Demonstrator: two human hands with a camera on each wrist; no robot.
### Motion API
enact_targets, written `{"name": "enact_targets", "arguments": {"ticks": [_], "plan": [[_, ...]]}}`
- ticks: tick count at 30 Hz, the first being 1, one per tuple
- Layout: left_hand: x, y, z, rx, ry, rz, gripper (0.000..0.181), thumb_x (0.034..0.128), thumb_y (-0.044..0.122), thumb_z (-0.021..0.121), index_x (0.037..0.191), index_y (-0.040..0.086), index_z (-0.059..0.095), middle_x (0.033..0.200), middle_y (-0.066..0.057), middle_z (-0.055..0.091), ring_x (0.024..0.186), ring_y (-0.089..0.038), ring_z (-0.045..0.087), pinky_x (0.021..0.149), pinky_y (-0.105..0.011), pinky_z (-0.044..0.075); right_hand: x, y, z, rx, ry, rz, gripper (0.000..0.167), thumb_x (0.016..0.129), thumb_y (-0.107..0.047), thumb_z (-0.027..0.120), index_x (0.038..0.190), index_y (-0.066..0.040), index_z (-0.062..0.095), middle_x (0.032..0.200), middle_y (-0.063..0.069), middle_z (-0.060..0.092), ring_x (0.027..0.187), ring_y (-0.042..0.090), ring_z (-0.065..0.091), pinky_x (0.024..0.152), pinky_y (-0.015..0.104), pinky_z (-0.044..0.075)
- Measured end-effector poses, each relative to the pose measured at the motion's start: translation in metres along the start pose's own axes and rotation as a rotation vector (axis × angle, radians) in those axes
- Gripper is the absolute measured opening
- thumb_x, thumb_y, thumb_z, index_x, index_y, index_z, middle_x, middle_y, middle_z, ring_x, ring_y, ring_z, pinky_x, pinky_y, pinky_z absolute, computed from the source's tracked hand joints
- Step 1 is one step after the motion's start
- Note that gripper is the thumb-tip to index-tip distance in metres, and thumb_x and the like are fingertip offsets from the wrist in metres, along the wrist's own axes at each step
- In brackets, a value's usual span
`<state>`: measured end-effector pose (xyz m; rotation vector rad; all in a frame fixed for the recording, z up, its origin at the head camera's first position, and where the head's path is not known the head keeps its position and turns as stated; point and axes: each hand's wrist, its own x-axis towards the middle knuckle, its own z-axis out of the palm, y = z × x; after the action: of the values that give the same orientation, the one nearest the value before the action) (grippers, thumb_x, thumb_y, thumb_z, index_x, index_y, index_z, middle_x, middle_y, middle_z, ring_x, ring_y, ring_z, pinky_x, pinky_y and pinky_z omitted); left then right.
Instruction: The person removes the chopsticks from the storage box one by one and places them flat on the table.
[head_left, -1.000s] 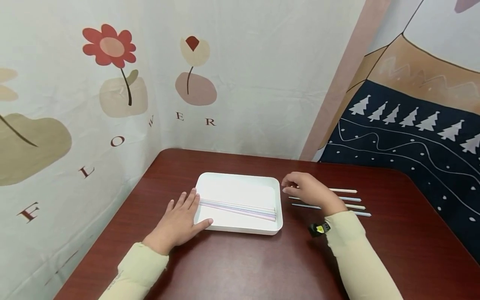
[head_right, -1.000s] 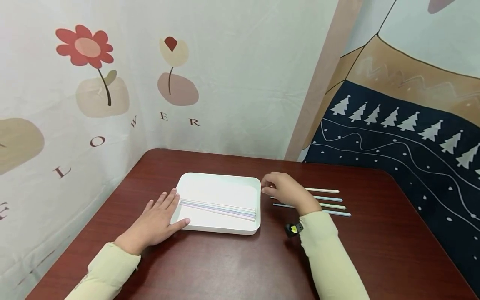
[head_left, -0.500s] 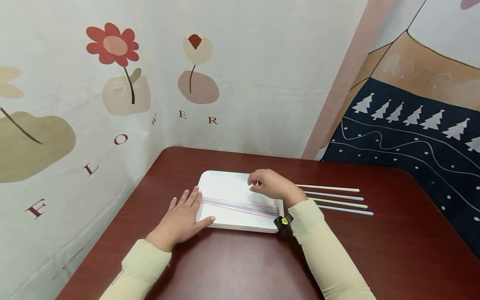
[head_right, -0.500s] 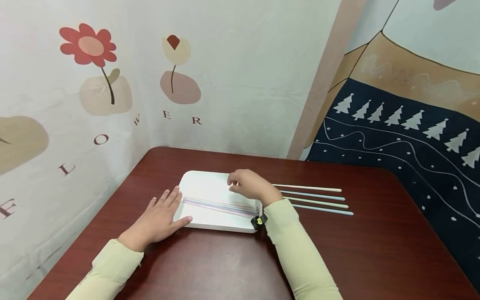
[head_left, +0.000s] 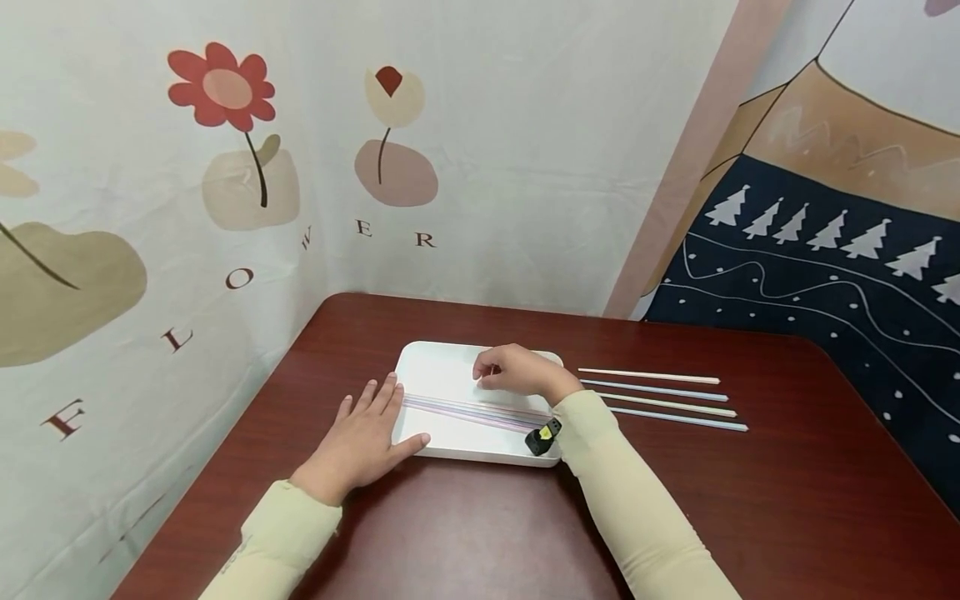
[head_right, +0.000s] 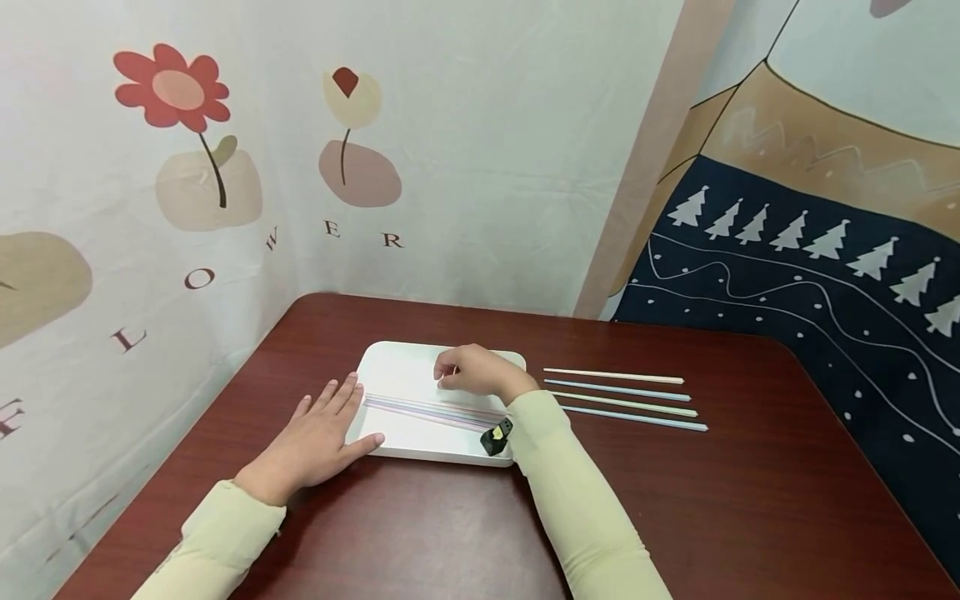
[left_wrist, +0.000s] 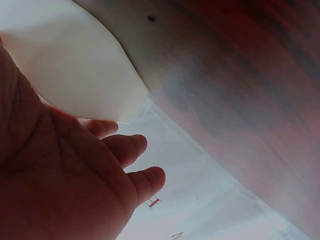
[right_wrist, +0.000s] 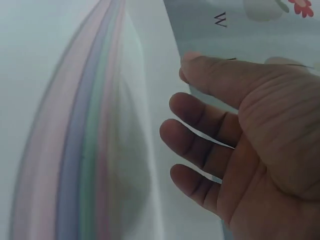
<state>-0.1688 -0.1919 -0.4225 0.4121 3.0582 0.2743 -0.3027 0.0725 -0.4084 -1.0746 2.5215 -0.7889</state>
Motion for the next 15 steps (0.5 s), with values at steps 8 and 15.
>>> {"name": "enact_targets", "arguments": {"ticks": [8, 15], "plan": [[0.0, 0.001, -0.001, 0.003, 0.008, 0.003, 0.099, 0.0936, 0.074, 0.038, 0.152, -0.006, 0.03, 0.162, -0.021, 0.018, 0.146, -0.047, 0.018, 0.112, -0.068, 0.015, 0.007, 0.011, 0.009, 0.114, -0.073, -0.005, 0.004, 0.096, -0.015, 0.067, 0.093, -0.014, 0.069, 0.083, -0.005, 0.062, 0.077, 0.011, 0.053, 0.07, 0.027, 0.046], [0.0, 0.0, 0.001, -0.001, 0.013, 0.011, 0.101, 0.0931, 0.076, 0.035, 0.152, -0.006, 0.03, 0.162, -0.021, 0.019, 0.146, -0.047, 0.018, 0.112, -0.068, 0.015, 0.008, 0.011, 0.016, 0.068, -0.111, 0.007, 0.011, 0.093, -0.012, 0.07, 0.086, -0.02, 0.067, 0.077, -0.007, 0.059, 0.073, 0.008, 0.052, 0.068, 0.024, 0.045]]}}
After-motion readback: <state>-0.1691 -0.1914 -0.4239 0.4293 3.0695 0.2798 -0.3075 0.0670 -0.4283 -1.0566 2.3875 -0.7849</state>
